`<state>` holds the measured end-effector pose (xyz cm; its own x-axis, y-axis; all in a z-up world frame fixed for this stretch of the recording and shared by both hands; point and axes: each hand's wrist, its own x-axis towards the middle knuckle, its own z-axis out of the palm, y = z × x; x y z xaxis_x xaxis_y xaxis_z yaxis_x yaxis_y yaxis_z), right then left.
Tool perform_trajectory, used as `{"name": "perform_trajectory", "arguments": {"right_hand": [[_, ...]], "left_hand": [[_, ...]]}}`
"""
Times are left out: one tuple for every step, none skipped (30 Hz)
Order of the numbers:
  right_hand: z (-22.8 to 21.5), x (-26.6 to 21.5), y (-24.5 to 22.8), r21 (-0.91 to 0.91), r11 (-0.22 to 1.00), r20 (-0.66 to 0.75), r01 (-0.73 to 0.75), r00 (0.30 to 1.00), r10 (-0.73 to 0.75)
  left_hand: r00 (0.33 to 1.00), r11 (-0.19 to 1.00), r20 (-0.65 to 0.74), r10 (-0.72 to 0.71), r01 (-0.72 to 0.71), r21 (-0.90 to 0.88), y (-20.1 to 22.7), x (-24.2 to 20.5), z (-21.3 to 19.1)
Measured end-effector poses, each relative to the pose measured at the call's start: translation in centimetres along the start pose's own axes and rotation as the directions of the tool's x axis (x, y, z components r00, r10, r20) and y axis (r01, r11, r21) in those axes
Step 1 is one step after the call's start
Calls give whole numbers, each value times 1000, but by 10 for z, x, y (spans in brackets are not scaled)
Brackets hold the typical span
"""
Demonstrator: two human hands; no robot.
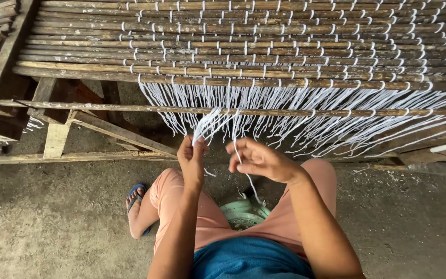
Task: Looping and weaving white threads onto wooden sticks as part of a manual manufacturing process.
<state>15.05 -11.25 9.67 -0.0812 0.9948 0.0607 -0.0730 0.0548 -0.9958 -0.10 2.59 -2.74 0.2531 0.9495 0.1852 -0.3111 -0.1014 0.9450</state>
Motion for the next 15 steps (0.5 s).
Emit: {"name": "perform_trajectory", "arguments": {"right_hand": [[4,7,-5,50,997,-18,60,998,-59],[0,13,3,49,997,-20,60,998,-59],[-2,20,10,82,992,-139,96,987,-84],[-5,27,18,110,985,-257,136,961,-104],[-2,27,17,110,984,-252,139,962,-108],[2,28,16,158,967,-342,202,930,-138],[5,28,15,199,944,-427,264,890,-159],[2,29,24,199,944,-420,264,893,-161],[-1,29,32,204,924,-478,322,857,-193],[-5,29,41,205,902,-534,379,816,-221],[0,33,37,204,902,-528,379,819,-225],[3,36,32,229,903,-518,362,831,-202],[7,39,28,254,902,-512,348,840,-180],[15,43,13,252,901,-512,352,839,-184],[21,45,-1,267,915,-448,304,879,-161]], "left_hand": [[1000,1000,21,-6,5,29,-5,-3,-2],[1000,1000,23,-6,6,27,-5,-4,-1],[1000,999,24,20,-21,36,-5,-5,-2],[999,998,26,47,-48,44,-4,-6,-3],[998,998,22,53,-54,45,3,-2,-3],[997,997,-35,71,-70,39,10,2,-3],[992,996,-95,87,-85,32,17,5,-3],[991,995,-102,92,-89,32,22,10,-8],[987,993,-113,113,-108,46,26,15,-12],[983,990,-125,134,-127,61,30,19,-16],[982,989,-130,139,-132,59,30,17,-16],[984,990,-123,132,-124,65,29,16,-15],[986,991,-109,123,-116,73,29,15,-14],[986,990,-107,127,-120,72,29,10,-16],[991,991,-78,112,-106,78,29,5,-15]]}}
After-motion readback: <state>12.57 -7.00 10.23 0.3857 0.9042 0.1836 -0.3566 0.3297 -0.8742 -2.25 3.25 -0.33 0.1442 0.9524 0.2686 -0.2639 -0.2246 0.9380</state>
